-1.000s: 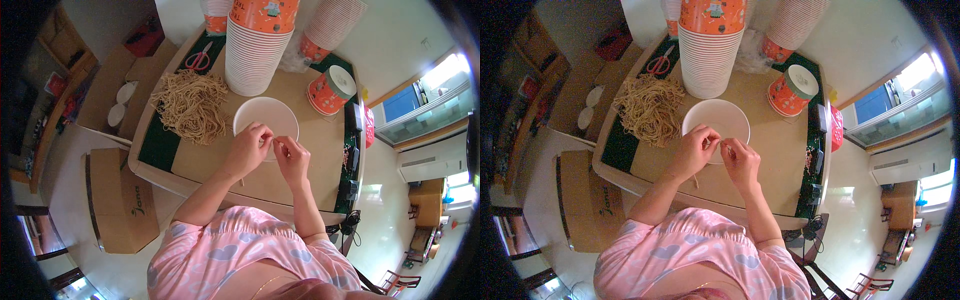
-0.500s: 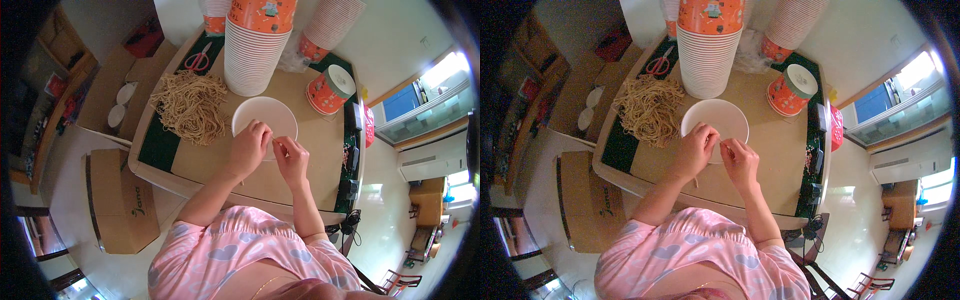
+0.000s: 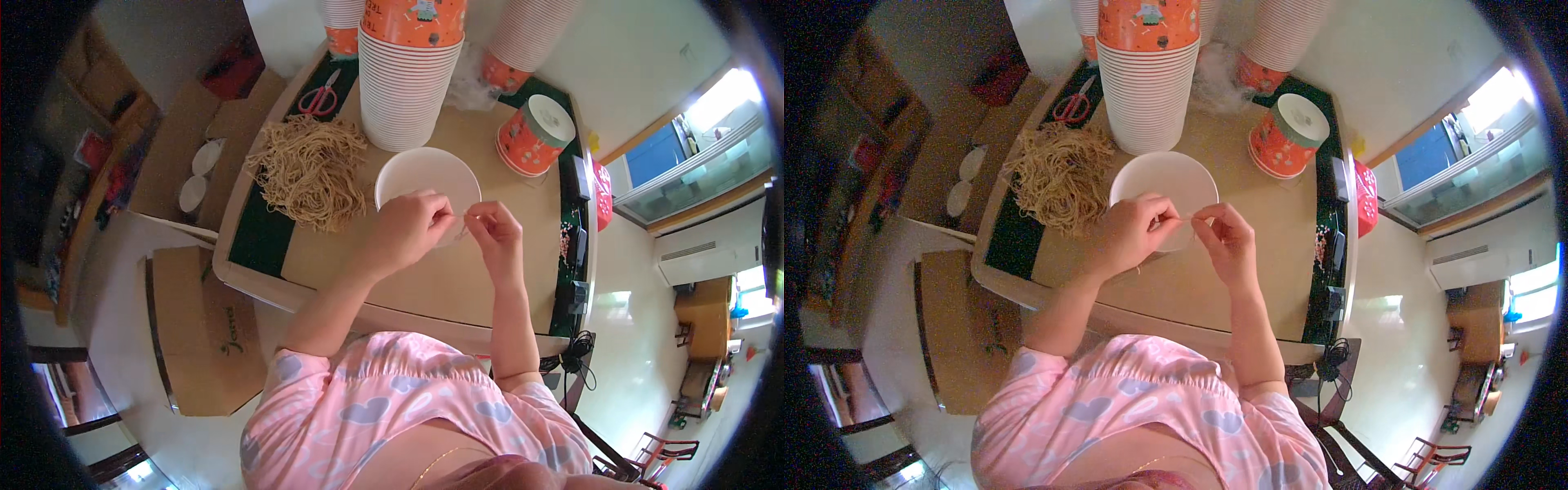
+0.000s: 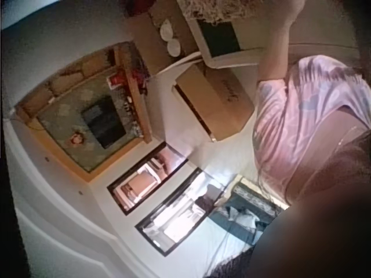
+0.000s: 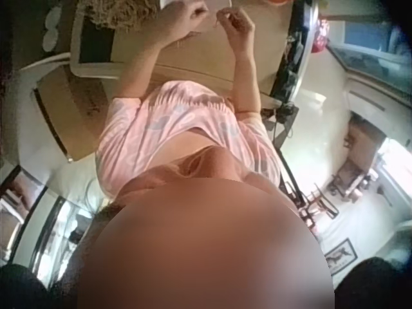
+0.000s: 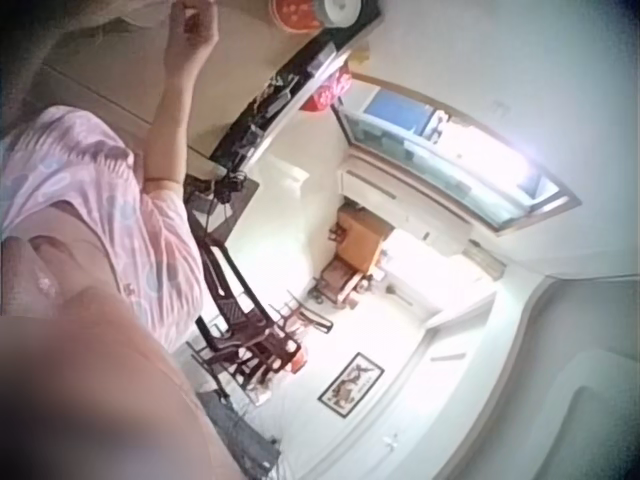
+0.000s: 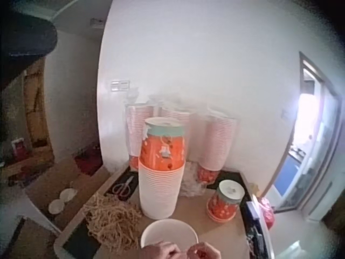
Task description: Attach strings to the rims of paper buckets.
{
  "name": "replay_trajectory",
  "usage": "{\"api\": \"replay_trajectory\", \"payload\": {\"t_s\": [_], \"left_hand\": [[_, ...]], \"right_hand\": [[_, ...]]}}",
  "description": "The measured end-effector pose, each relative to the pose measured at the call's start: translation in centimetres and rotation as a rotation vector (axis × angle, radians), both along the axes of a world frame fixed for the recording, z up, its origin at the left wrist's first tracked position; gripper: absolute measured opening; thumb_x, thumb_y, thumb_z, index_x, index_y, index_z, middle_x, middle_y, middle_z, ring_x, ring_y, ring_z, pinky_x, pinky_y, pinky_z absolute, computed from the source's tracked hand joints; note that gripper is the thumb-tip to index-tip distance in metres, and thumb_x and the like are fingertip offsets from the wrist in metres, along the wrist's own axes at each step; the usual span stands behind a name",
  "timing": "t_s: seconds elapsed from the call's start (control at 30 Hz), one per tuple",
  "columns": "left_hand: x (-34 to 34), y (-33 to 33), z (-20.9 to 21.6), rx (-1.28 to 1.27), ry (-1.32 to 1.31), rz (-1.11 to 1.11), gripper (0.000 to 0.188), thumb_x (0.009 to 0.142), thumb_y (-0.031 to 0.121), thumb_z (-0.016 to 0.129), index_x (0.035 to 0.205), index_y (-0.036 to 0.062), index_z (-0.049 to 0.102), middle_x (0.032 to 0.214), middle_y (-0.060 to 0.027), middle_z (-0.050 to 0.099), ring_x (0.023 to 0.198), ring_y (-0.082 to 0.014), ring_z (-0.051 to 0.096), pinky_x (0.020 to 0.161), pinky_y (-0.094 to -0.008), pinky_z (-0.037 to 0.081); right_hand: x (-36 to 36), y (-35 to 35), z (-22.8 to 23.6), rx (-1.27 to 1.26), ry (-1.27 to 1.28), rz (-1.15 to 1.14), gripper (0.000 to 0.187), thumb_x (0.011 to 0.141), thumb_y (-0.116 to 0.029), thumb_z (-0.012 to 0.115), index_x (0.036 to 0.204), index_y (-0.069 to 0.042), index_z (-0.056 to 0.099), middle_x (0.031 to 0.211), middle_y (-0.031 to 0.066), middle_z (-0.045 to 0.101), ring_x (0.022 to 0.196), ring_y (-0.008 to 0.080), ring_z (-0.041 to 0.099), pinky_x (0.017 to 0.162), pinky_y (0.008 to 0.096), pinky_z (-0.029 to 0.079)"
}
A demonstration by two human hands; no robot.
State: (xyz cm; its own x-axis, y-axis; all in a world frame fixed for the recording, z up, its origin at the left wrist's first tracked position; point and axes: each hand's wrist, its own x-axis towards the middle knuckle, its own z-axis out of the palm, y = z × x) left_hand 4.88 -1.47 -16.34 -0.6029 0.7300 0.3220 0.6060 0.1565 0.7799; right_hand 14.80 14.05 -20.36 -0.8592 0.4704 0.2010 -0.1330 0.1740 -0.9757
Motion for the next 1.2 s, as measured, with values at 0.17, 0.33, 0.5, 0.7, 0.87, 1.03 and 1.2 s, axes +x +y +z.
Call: {"api": "replay_trajectory", "payload": {"t_s": [0.17,0.33,0.5,0.7,0.87,1.03,1.2], "left_hand": [[0.2,0.5,1.0,0.035,-0.157,-0.1,0.014,0.086,0.01,0.064,0.081,-0.0024,0.058,0.068,-0.0109,0.059,0.059,-0.0141,0.054,0.056,-0.0296,0.044],[0.5,0.8,1.5,0.03,-0.236,-0.148,0.014,0.087,0.01,0.063,0.081,-0.0022,0.059,0.065,-0.0049,0.057,0.06,-0.0078,0.051,0.055,-0.0268,0.042],[0.4,0.9,3.1,0.095,-0.387,-0.208,0.013,0.088,0.012,0.063,0.084,0.0004,0.061,0.071,0.0022,0.058,0.067,-0.0036,0.051,0.061,-0.023,0.043],[0.6,1.1,4.2,0.133,-0.453,-0.266,0.013,0.089,0.013,0.062,0.084,0.0003,0.062,0.074,0.0028,0.058,0.071,-0.0032,0.053,0.065,-0.0203,0.044],[0.4,1.5,4.2,0.163,-0.552,-0.314,0.013,0.09,0.013,0.061,0.085,0.0009,0.062,0.075,0.0022,0.059,0.069,-0.0033,0.053,0.063,-0.0203,0.044],[0.5,1.9,4.5,0.148,-0.693,-0.372,0.013,0.092,0.013,0.06,0.086,0.0024,0.061,0.076,0.0012,0.06,0.063,-0.0022,0.05,0.054,-0.0178,0.039],[0.2,2.1,3.6,0.274,-0.878,-0.487,0.011,0.094,0.014,0.056,0.089,0.0044,0.059,0.082,-0.0021,0.063,0.06,-0.0023,0.05,0.048,-0.0171,0.035]], "right_hand": [[1.0,0.2,-0.7,0.041,0.041,0.071,0.007,0.085,0.001,0.067,0.087,-0.003,0.061,0.079,-0.0052,0.052,0.064,0.0021,0.041,0.056,0.0178,0.033],[1.6,0.0,-1.4,-0.053,0.073,0.071,0.008,0.085,0.001,0.067,0.087,-0.003,0.061,0.082,-0.003,0.053,0.068,0.0039,0.043,0.06,0.0191,0.036],[2.3,0.2,-3.2,0.017,0.024,0.029,0.006,0.085,-0.001,0.067,0.087,-0.003,0.062,0.079,-0.0021,0.053,0.068,0.0048,0.044,0.06,0.0195,0.036],[2.1,0.0,-3.6,0.226,0.058,-0.056,0.005,0.083,0.0,0.067,0.086,-0.003,0.064,0.076,0.0005,0.051,0.062,0.0062,0.043,0.053,0.0214,0.034],[2.1,-0.1,-3.4,0.375,0.049,-0.078,0.007,0.081,0.001,0.067,0.087,-0.003,0.065,0.076,0.0013,0.052,0.06,0.0074,0.045,0.05,0.0225,0.035],[2.1,-0.3,-2.9,0.545,0.1,-0.152,0.011,0.08,-0.001,0.069,0.09,-0.004,0.065,0.077,0.0046,0.054,0.059,0.012,0.049,0.051,0.0256,0.04],[1.9,-1.1,-1.4,0.577,-0.081,-0.121,0.025,0.078,-0.012,0.072,0.095,-0.004,0.056,0.08,0.0087,0.054,0.062,0.0205,0.054,0.055,0.0323,0.046]]}}
